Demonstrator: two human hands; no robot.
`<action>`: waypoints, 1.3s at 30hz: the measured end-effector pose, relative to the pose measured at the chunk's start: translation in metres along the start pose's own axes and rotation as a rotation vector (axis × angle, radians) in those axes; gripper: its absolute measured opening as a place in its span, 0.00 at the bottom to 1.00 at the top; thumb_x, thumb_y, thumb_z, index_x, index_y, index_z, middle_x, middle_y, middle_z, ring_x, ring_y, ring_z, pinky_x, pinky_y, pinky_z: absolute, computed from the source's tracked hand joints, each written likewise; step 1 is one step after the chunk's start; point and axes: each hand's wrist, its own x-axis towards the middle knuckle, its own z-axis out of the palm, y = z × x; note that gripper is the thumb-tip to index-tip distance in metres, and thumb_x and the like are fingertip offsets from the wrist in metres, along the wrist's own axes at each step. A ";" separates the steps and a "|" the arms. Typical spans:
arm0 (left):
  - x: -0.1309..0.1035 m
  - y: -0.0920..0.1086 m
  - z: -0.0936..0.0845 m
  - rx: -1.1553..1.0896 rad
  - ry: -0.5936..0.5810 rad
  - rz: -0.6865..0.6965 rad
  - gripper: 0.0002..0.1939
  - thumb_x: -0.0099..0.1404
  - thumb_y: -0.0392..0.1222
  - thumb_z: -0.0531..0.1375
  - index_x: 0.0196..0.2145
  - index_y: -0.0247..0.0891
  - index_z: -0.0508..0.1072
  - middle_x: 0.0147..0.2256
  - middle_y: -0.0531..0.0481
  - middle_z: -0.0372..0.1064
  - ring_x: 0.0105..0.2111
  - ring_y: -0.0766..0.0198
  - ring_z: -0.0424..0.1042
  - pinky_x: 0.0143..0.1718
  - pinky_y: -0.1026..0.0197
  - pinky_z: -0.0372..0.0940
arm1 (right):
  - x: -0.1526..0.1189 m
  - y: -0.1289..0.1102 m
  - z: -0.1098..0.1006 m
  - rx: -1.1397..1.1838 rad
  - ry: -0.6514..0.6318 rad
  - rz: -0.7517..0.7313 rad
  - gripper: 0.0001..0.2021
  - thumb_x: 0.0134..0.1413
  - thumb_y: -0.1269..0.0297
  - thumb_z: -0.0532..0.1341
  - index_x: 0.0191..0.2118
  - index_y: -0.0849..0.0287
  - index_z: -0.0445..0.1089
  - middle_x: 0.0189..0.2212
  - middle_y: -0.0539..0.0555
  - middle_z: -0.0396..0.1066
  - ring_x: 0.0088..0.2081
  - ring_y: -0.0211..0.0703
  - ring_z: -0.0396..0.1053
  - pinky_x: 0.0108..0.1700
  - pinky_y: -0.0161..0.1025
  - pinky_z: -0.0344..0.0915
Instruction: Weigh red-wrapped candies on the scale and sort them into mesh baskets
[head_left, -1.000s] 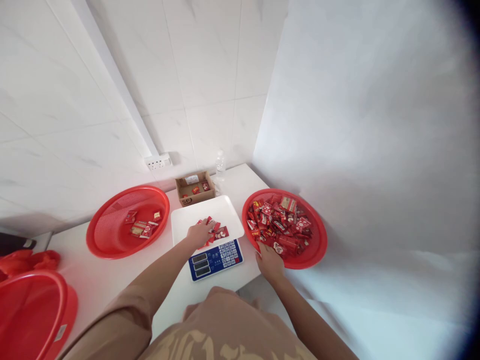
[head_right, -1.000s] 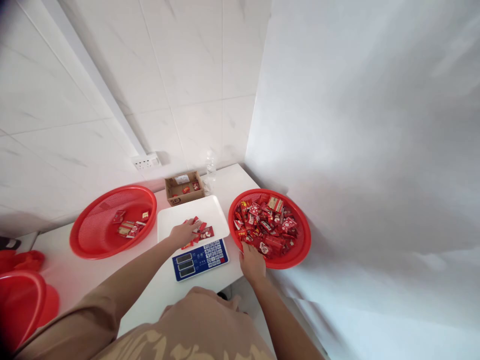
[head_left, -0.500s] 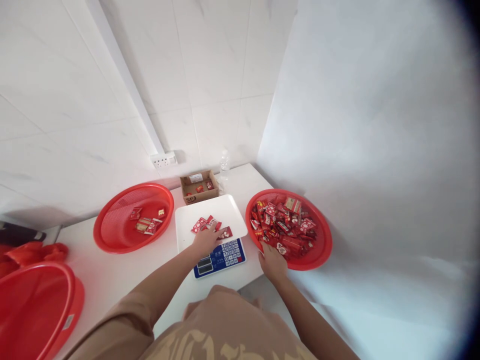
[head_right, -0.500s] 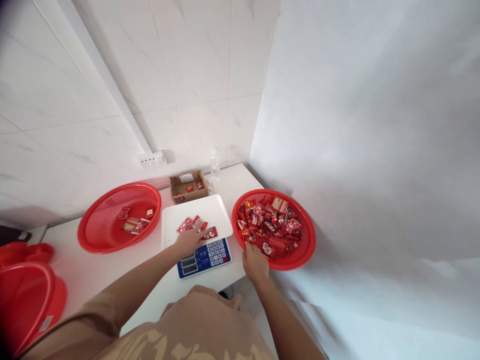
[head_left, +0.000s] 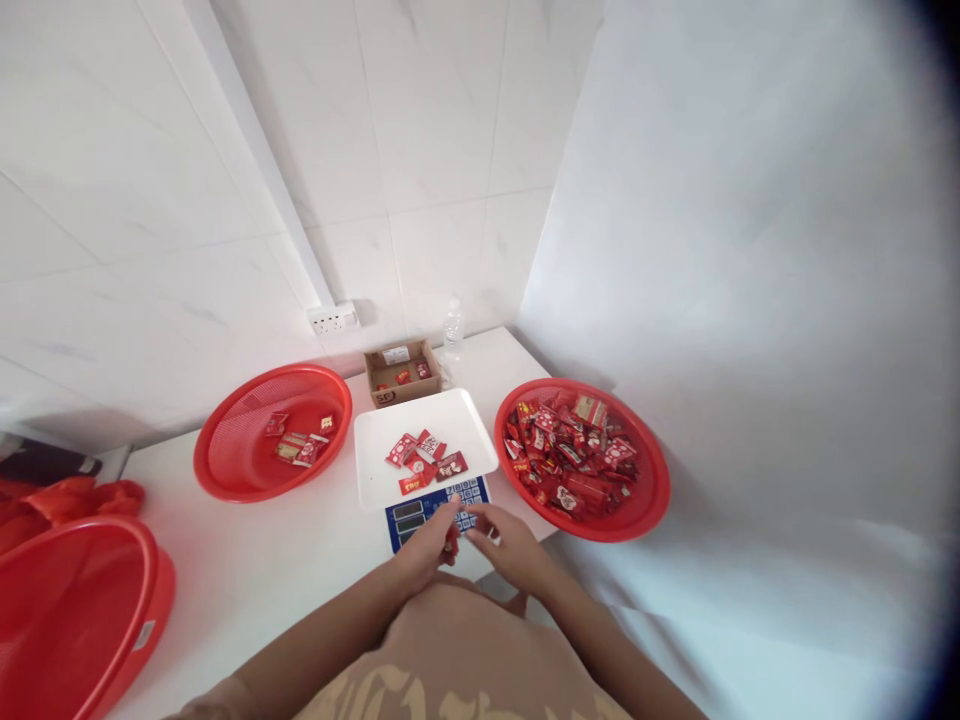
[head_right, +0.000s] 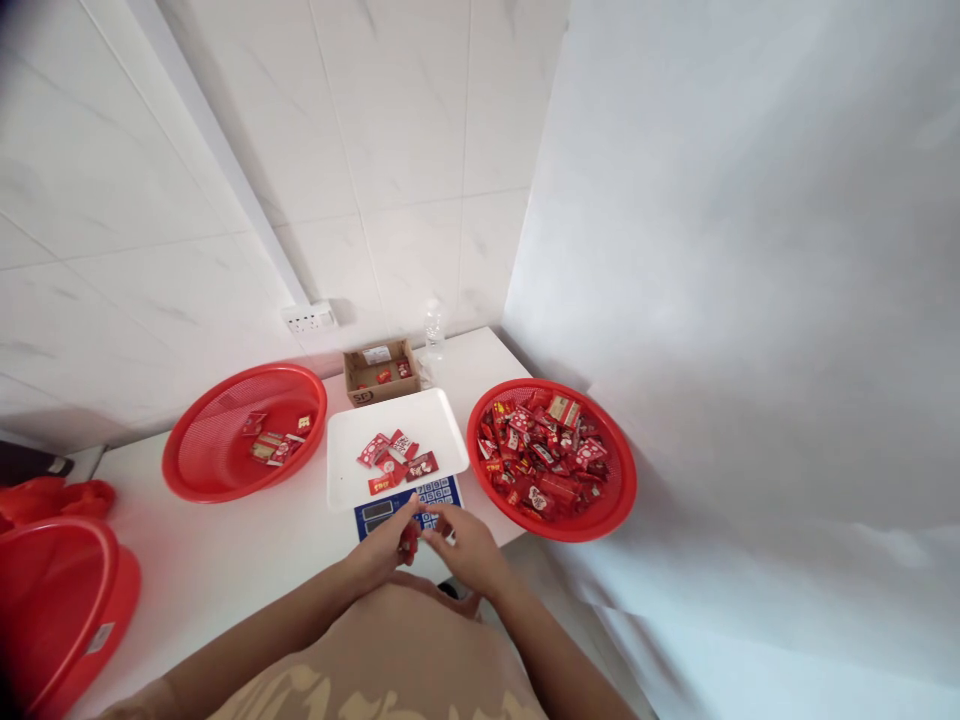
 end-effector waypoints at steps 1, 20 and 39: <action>-0.002 0.000 0.003 -0.059 -0.030 -0.024 0.31 0.53 0.71 0.52 0.32 0.37 0.69 0.21 0.57 0.57 0.21 0.70 0.56 0.26 0.64 0.54 | 0.000 -0.010 0.005 0.043 -0.038 -0.001 0.16 0.54 0.59 0.56 0.48 0.55 0.68 0.34 0.52 0.73 0.34 0.41 0.68 0.37 0.37 0.64; -0.021 0.004 -0.005 -0.026 -0.109 0.257 0.20 0.50 0.54 0.66 0.30 0.36 0.68 0.29 0.50 0.70 0.30 0.65 0.69 0.39 0.59 0.62 | 0.001 -0.023 0.011 0.562 0.045 0.284 0.20 0.49 0.42 0.56 0.29 0.57 0.61 0.21 0.47 0.66 0.25 0.37 0.65 0.25 0.34 0.60; -0.035 0.002 0.001 0.054 -0.119 0.306 0.23 0.57 0.62 0.57 0.22 0.40 0.58 0.17 0.57 0.58 0.20 0.68 0.60 0.27 0.62 0.54 | -0.010 -0.045 0.003 0.664 -0.166 0.214 0.27 0.53 0.38 0.50 0.24 0.60 0.66 0.18 0.49 0.67 0.21 0.33 0.60 0.25 0.32 0.55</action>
